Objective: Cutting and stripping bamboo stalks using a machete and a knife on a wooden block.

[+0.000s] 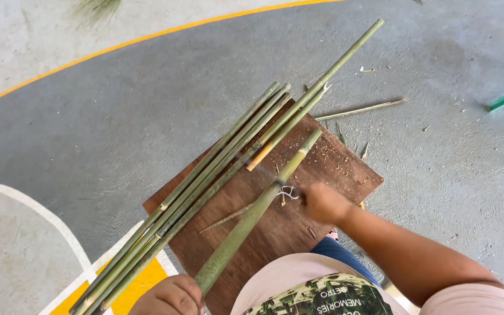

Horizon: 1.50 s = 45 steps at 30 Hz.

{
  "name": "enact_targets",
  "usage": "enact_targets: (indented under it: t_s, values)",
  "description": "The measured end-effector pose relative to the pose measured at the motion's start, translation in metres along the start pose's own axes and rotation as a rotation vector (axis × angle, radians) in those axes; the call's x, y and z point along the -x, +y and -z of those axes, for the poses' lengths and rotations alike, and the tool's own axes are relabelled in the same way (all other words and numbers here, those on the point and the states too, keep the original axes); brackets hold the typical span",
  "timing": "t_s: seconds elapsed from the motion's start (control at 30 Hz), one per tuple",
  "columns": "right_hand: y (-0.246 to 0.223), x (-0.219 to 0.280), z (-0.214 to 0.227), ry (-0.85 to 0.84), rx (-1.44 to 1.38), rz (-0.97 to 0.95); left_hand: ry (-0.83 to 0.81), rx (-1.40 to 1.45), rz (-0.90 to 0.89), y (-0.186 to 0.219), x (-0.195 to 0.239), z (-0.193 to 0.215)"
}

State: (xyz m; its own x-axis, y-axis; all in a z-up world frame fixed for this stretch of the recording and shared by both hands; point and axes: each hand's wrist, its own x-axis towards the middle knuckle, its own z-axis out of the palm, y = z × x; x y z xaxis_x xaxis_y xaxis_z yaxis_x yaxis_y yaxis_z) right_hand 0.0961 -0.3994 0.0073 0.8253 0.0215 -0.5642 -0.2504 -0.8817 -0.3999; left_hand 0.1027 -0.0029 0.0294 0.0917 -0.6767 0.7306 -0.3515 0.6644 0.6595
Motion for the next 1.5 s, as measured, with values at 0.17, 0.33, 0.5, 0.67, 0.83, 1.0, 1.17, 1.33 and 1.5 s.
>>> enact_targets:
  t_s: [0.17,0.33,0.5,0.67,0.83,1.0,1.17,1.33,1.5]
  values:
    - [0.12,-0.094,-0.031,0.008,-0.136,-0.379,0.023,-0.042,-0.131,0.011,-0.04,-0.01]
    - [0.068,-0.051,-0.035,0.157,-0.126,-0.014,0.14,-0.01,-0.07,-0.01,-0.01,-0.022]
    - [0.056,-0.04,-0.029,0.172,-0.084,0.107,-0.073,0.006,-0.092,-0.026,0.014,-0.017]
    - [0.132,-0.112,-0.025,0.066,-0.046,-0.192,0.04,0.037,-0.065,-0.037,0.022,-0.039]
    - [0.121,-0.103,-0.019,0.155,0.008,-0.171,0.444,-0.077,-0.055,-0.017,-0.047,-0.054]
    - [0.122,-0.12,-0.032,0.218,-0.1,-0.203,1.05,-0.247,-0.265,-0.015,-0.097,-0.065]
    - [0.103,-0.111,-0.051,0.26,-0.22,-0.202,1.404,-0.148,-0.349,-0.004,-0.113,-0.054]
    - [0.051,-0.052,-0.047,0.268,-0.351,-0.147,1.142,-0.167,-0.245,-0.016,-0.021,-0.039]
    - [0.01,0.013,-0.054,0.207,-0.465,0.022,0.76,-0.25,0.027,0.005,-0.02,-0.027]
